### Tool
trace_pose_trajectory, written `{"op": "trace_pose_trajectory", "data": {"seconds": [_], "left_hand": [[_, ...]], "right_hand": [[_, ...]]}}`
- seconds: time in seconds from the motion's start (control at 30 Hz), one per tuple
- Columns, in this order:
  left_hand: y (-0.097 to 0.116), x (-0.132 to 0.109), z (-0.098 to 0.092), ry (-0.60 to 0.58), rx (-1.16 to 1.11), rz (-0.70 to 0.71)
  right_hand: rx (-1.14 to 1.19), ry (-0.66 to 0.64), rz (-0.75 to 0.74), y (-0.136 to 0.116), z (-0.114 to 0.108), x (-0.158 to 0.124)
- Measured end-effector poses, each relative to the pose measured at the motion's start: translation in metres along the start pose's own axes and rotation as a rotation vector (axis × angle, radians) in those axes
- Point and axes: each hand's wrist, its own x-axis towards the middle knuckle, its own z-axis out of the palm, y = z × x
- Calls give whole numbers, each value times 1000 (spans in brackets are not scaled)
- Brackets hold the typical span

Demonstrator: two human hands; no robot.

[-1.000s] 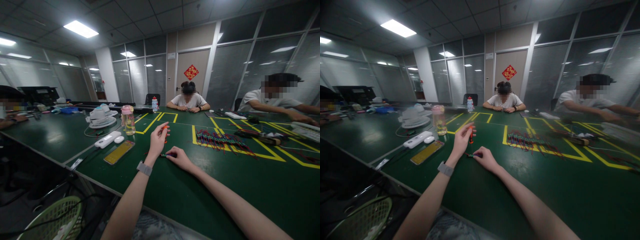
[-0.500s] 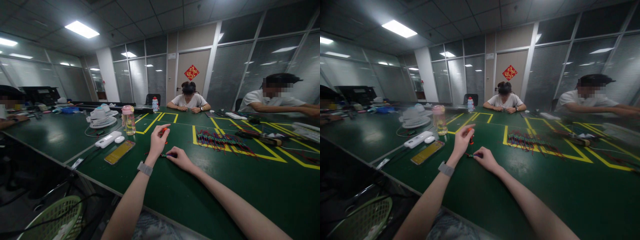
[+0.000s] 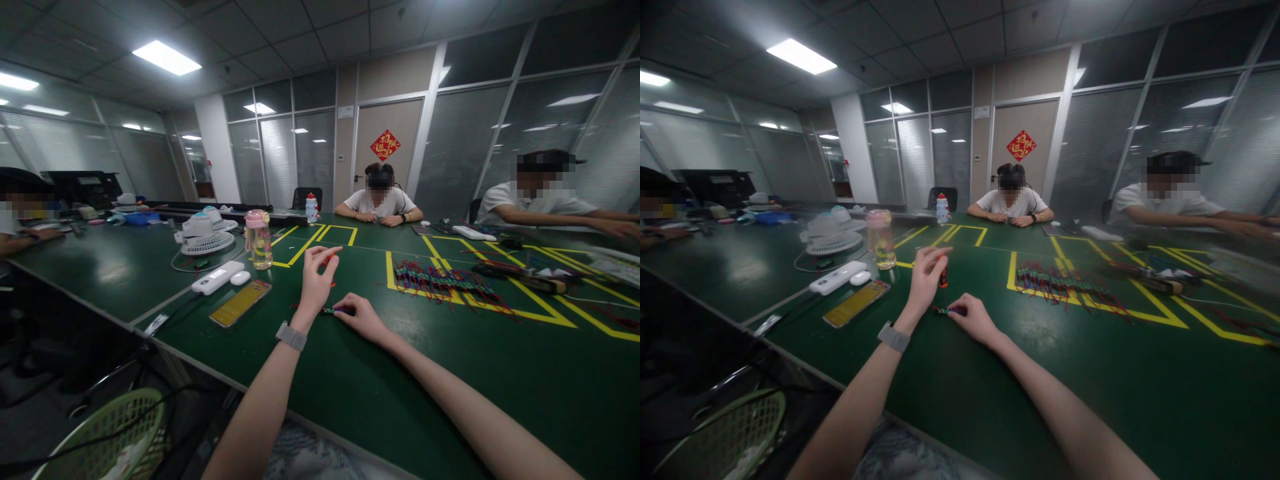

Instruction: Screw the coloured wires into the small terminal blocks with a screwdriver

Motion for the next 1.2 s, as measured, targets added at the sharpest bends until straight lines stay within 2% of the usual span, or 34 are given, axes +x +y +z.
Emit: {"op": "trace_pose_trajectory", "data": {"seconds": [0.17,0.33,0.4,0.53,0.73,0.93,1.1,1.2], "left_hand": [[-1,-1,4,-103,-217,-93],[2,-2,3,-22,0,-5],[2,-2,3,-21,-35,-11],[2,-1,4,-102,-213,-91],[3,-2,3,-39,-15,-7],[2,-2,5,-116,-237,-102],[4,-2,1,-11,12,1],[4,-1,1,-13,-36,-14]], "right_hand": [[-4,-4,3,-1,0,0],[-2,-2,-8,0,0,0],[0,-6,-8,0,0,0],[-5,-11,-7,0,0,0],[-12,-16,-4,-2,-2,0],[-15,-23,3,-4,-2,0],[1,-20,8,-3,-2,-1],[5,-24,3,-2,-2,-1]]}}
